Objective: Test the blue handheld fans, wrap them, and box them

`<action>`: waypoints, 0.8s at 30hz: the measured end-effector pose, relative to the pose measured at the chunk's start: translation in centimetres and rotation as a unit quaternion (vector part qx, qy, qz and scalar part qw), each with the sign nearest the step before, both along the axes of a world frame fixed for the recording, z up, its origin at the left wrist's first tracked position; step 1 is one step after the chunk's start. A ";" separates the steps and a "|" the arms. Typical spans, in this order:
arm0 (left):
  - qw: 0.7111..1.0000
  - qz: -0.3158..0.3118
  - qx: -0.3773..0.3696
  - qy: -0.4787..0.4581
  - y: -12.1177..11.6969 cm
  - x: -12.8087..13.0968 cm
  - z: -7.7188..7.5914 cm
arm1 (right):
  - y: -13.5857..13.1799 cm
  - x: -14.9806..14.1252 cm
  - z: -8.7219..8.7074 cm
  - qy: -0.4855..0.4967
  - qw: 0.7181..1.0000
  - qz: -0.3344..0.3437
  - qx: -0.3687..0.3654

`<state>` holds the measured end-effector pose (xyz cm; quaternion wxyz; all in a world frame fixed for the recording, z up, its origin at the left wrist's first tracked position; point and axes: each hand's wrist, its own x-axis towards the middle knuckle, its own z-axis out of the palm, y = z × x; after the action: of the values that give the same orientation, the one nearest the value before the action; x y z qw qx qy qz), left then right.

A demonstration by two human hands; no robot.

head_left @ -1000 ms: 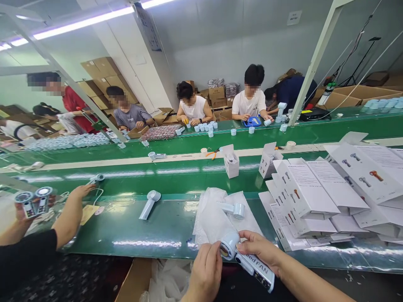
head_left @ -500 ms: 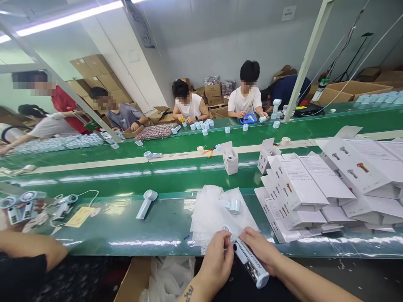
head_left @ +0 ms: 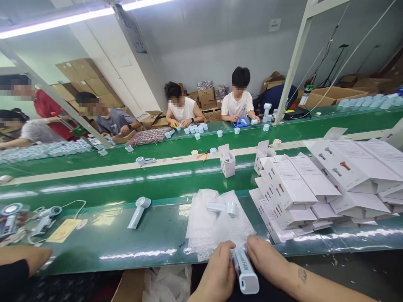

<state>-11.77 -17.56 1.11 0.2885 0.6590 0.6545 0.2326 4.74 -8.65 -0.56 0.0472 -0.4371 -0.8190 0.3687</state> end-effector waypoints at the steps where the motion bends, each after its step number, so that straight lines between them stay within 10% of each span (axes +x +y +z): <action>1: 1.000 -0.015 0.001 0.002 0.1 0.0 0.3 | 0.1 -0.3 0.0 -0.001 1.000 -0.006 0.000; 8: 0.988 -0.101 -0.041 0.110 0.6 -0.3 2.2 | -0.2 0.5 0.8 0.055 0.987 -0.044 -0.146; 13: 0.984 -0.066 0.021 0.163 1.2 -0.2 2.0 | 0.2 0.6 1.0 0.213 0.880 -0.205 -0.372; 19: 0.995 0.085 0.047 -0.010 2.3 -1.4 0.3 | 0.5 -0.7 1.4 0.296 0.781 -0.234 -0.497; 24: 0.999 -0.009 0.031 -0.009 1.9 -1.8 0.4 | 0.6 -1.1 1.5 0.417 0.713 -0.270 -0.495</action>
<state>-13.60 -15.70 1.50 0.2762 0.6716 0.6381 0.2560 3.65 -8.06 0.96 0.2583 -0.4026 -0.2634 0.8377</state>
